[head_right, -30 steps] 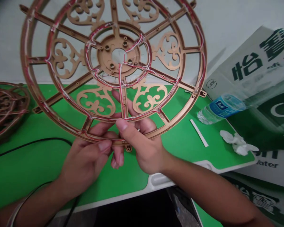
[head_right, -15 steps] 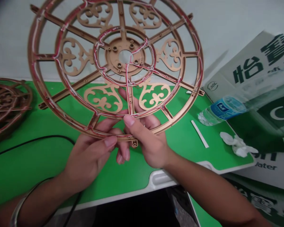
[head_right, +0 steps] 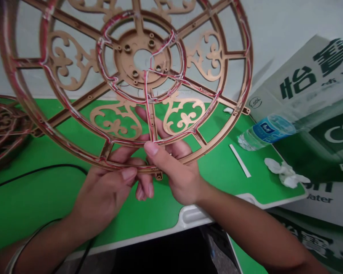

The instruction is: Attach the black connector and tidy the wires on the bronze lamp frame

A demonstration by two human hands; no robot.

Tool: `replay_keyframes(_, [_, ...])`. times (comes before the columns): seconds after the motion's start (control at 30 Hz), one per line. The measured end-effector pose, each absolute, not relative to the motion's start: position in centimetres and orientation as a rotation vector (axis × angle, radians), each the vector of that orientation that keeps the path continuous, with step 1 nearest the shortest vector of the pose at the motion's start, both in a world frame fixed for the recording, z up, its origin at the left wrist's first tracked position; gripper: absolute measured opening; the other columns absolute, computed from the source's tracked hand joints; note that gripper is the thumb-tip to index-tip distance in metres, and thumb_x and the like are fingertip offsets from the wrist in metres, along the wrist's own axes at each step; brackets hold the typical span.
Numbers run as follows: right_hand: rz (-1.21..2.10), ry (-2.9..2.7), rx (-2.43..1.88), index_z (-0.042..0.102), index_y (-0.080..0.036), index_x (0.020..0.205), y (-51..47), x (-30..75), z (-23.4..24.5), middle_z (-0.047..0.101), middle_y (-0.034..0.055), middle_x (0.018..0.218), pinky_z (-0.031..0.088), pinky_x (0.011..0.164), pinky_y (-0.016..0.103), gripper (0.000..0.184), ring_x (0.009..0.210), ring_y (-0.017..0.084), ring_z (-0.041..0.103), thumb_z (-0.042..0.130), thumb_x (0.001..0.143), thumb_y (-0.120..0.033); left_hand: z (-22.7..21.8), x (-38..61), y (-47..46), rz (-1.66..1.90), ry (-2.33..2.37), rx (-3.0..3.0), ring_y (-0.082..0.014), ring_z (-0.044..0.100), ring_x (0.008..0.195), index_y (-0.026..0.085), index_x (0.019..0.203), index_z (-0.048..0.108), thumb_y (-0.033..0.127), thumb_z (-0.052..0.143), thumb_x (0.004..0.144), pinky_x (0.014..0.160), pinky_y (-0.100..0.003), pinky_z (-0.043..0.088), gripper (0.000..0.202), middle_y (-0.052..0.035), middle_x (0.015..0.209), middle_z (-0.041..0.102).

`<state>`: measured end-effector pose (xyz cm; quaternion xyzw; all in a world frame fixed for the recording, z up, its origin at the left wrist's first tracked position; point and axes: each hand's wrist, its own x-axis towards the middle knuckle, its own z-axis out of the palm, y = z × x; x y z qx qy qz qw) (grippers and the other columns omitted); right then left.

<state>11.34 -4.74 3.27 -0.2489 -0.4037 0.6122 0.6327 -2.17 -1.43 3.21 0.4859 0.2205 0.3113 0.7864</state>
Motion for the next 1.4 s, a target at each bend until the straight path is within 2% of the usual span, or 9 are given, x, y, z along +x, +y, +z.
replay_keyframes(0.27, [1.410,-0.880,-0.609,0.035,-0.027,0.155,-5.16,11.64,4.09,0.053,-0.0084,0.060,0.058,0.049,0.025,0.057,0.042,0.009,0.052,0.053,0.101,-0.025,3.27,-2.30,-1.76,0.657,0.438,1.127,-0.0069,0.053,0.058,0.022,0.114,0.068,0.036,0.057,0.090,0.053,-0.018,0.041,0.030,0.0023,0.068,0.069])
replay_keyframes(0.33, [1.409,-0.875,-0.588,0.034,-0.027,0.155,-5.16,11.60,4.12,0.054,-0.0080,0.060,0.057,0.048,0.024,0.058,0.042,0.008,0.052,0.053,0.100,-0.024,3.23,-2.39,-1.73,0.671,0.441,1.162,-0.0066,0.053,0.058,0.020,0.098,0.074,0.037,0.059,0.089,0.053,-0.018,0.042,0.024,0.0021,0.067,0.068])
replay_keyframes(0.4, [1.418,-0.879,-0.584,0.034,-0.026,0.156,-5.11,11.56,4.04,0.054,-0.0075,0.058,0.057,0.048,0.024,0.058,0.041,0.009,0.052,0.052,0.100,-0.024,3.23,-2.43,-1.67,0.677,0.439,1.202,-0.0057,0.054,0.060,0.018,0.081,0.075,0.035,0.058,0.090,0.056,-0.018,0.045,0.026,0.0008,0.071,0.070])
replay_keyframes(0.43, [1.423,-0.886,-0.589,0.034,-0.025,0.156,-5.07,11.56,3.99,0.054,-0.0072,0.058,0.057,0.048,0.025,0.058,0.040,0.009,0.052,0.052,0.100,-0.025,3.23,-2.42,-1.63,0.679,0.438,1.217,-0.0053,0.055,0.061,0.018,0.078,0.075,0.034,0.057,0.091,0.058,-0.017,0.046,0.027,0.0006,0.074,0.071])
replay_keyframes(0.73, [1.440,-0.908,-0.598,0.036,-0.022,0.155,-5.02,11.75,3.83,0.051,-0.0068,0.053,0.060,0.049,0.029,0.055,0.041,0.011,0.051,0.048,0.102,-0.025,2.84,-2.66,-1.67,0.696,0.444,1.264,-0.0057,0.054,0.062,0.019,0.084,0.078,0.038,0.056,0.093,0.058,-0.019,0.046,0.031,-0.0001,0.075,0.069])
replay_keyframes(0.97, [1.380,-0.924,-0.681,0.033,-0.027,0.156,-5.24,11.39,3.69,0.050,-0.0091,0.057,0.060,0.049,0.029,0.063,0.040,0.011,0.052,0.058,0.098,-0.033,2.76,-2.89,-1.53,0.688,0.468,1.247,-0.0062,0.053,0.061,0.019,0.077,0.079,0.038,0.055,0.093,0.057,-0.019,0.044,0.035,0.0004,0.066,0.065])
replay_keyframes(1.23, [1.417,-0.897,-0.588,0.027,-0.027,0.159,-5.27,11.40,3.87,0.050,-0.0079,0.055,0.059,0.047,0.028,0.062,0.040,0.010,0.051,0.049,0.102,-0.026,3.28,-2.59,-1.63,0.702,0.391,1.246,-0.0060,0.055,0.061,0.021,0.097,0.076,0.037,0.054,0.094,0.059,-0.019,0.047,0.027,0.0017,0.072,0.069])
replay_keyframes(1.3, [1.415,-0.892,-0.574,0.027,-0.027,0.159,-5.25,11.38,3.83,0.051,-0.0078,0.055,0.059,0.047,0.027,0.062,0.040,0.010,0.052,0.049,0.102,-0.025,3.28,-2.59,-1.72,0.708,0.396,1.242,-0.0058,0.055,0.061,0.021,0.095,0.076,0.037,0.055,0.094,0.059,-0.019,0.046,0.027,0.0015,0.072,0.068])
replay_keyframes(1.4, [1.428,-0.886,-0.565,0.028,-0.027,0.159,-5.27,11.39,3.84,0.051,-0.0076,0.056,0.060,0.048,0.027,0.061,0.041,0.010,0.052,0.048,0.102,-0.024,3.24,-2.63,-1.81,0.721,0.393,1.254,-0.0054,0.056,0.060,0.019,0.082,0.076,0.037,0.055,0.094,0.057,-0.019,0.046,0.029,0.0014,0.069,0.067])
